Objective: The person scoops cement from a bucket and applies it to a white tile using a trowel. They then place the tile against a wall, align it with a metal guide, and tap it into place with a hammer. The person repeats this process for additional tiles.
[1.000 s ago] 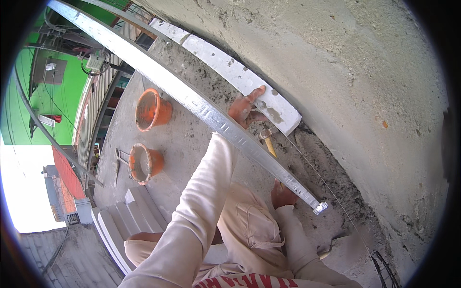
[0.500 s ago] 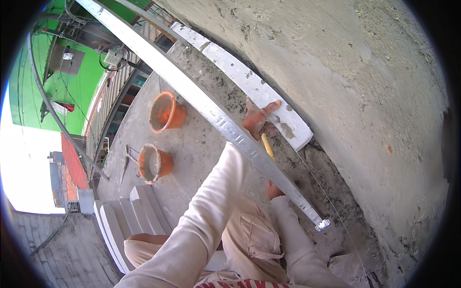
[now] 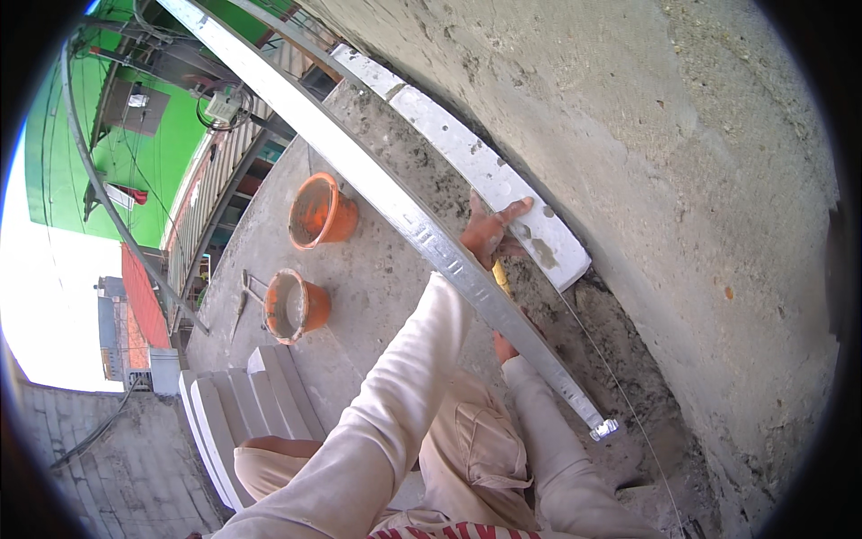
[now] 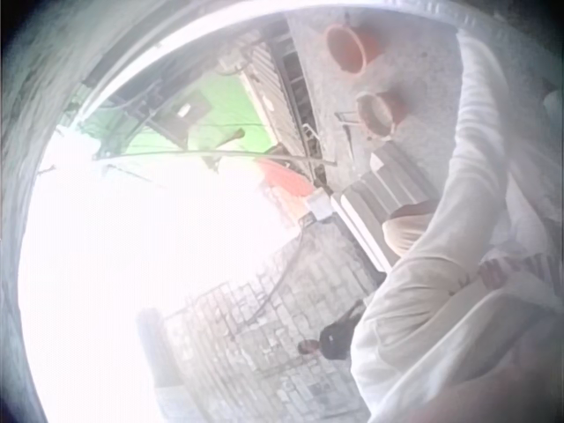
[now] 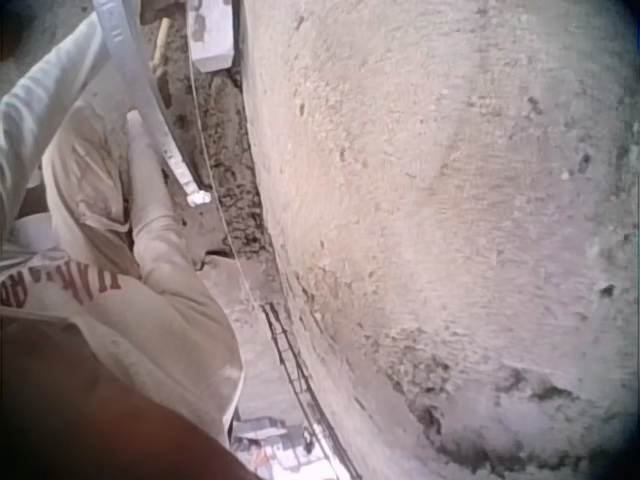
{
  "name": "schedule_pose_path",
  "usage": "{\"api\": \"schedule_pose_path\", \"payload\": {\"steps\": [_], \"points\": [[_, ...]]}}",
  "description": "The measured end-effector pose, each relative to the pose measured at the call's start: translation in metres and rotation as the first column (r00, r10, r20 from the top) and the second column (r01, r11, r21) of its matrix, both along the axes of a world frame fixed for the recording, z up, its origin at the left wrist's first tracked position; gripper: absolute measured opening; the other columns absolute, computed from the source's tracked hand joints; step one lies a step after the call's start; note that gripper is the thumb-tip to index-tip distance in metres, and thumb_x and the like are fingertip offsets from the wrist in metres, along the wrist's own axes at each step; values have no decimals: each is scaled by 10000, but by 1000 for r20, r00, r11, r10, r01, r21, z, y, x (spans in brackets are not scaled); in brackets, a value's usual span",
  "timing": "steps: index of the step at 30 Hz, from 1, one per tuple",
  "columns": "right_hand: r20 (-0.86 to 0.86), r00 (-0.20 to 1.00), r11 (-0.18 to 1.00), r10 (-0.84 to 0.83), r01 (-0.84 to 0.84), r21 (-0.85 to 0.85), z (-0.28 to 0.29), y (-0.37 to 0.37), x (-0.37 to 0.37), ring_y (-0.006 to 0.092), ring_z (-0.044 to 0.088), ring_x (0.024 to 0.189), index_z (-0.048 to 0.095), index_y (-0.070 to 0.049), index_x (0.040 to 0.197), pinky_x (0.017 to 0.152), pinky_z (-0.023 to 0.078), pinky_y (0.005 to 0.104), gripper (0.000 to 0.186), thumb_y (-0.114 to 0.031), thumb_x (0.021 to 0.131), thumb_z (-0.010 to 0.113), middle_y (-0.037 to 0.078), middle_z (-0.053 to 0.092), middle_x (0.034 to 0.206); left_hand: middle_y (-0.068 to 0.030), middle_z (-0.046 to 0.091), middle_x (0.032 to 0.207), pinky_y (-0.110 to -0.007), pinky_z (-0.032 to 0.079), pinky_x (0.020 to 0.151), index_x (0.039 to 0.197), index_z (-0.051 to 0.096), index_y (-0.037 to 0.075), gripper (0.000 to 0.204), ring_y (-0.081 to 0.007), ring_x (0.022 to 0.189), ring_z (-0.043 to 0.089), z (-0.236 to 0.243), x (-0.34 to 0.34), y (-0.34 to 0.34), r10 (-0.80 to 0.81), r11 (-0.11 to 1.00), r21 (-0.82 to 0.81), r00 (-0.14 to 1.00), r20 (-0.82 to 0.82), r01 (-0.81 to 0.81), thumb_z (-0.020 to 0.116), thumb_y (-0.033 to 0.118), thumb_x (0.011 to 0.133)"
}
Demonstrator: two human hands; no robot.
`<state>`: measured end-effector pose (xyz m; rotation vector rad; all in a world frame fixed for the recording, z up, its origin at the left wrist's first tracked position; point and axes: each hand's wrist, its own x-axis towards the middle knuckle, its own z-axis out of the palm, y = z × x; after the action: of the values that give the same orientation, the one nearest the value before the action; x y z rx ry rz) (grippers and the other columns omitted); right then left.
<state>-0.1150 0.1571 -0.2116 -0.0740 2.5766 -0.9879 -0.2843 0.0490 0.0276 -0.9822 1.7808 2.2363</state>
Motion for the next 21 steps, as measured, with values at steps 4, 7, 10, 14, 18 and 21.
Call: {"api": "schedule_pose_path", "payload": {"steps": [4, 7, 10, 14, 18, 21], "points": [[168, 984, 991, 57, -35, -129, 16, -3, 11, 462, 643, 1226, 666, -50, 1339, 1021, 525, 523, 579, -363, 869, 798, 272, 676, 1325, -201, 625, 1353, -529, 699, 756, 1576, 195, 136, 952, -372, 1097, 746, -9, 12, -13, 57, 998, -12, 998, 14, -57, 867, 260, 913], [-33, 999, 993, 13, -17, -121, -12, 16, 21, 474, 663, 1175, 678, -36, 1306, 989, 531, 540, 517, -348, 903, 765, 262, 696, 1280, -204, 621, 1363, -520, 700, 751, 1584, 187, 140, 966, -372, 1093, 747, -2, -3, 5, 15, 1000, 5, 1000, -15, -15, 868, 266, 911], [-102, 994, 964, 29, -55, -260, 36, 31, 42, 488, 666, 1149, 685, -20, 1295, 975, 527, 555, 483, -344, 938, 726, 262, 702, 1248, -210, 612, 1375, -513, 699, 743, 1594, 172, 138, 995, -376, 1086, 747, 3, 11, -6, 20, 999, -31, 1000, 5, -20, 873, 286, 904], [-246, 968, 952, -50, -28, -306, 69, 55, 63, 480, 696, 1031, 702, -14, 1190, 890, 545, 558, 452, -417, 986, 676, 263, 727, 1107, -221, 613, 1372, -501, 689, 766, 1614, 124, 127, 1078, -371, 1088, 742, 2, 16, -7, 15, 999, -51, 1000, 11, -14, 886, 348, 885], [-178, 973, 988, 145, -153, -33, 33, 81, 108, 463, 719, 801, 674, -65, 980, 710, 550, 574, 443, -504, 1017, 628, 229, 733, 887, -233, 618, 1384, -475, 670, 838, 1638, 167, 62, 1113, -358, 1122, 724, 8, 9, -2, -23, 989, -141, 998, 62, 31, 882, 442, 875], [-17, 982, 978, 190, -190, -81, 37, 97, 137, 467, 703, 701, 617, -97, 885, 621, 521, 595, 427, -500, 1027, 611, 205, 722, 810, -231, 650, 1341, -430, 652, 874, 1578, 385, -18, 979, -339, 1134, 713, 6, 16, -7, 54, 938, -345, 993, 101, -16, 862, 487, 887]]}}
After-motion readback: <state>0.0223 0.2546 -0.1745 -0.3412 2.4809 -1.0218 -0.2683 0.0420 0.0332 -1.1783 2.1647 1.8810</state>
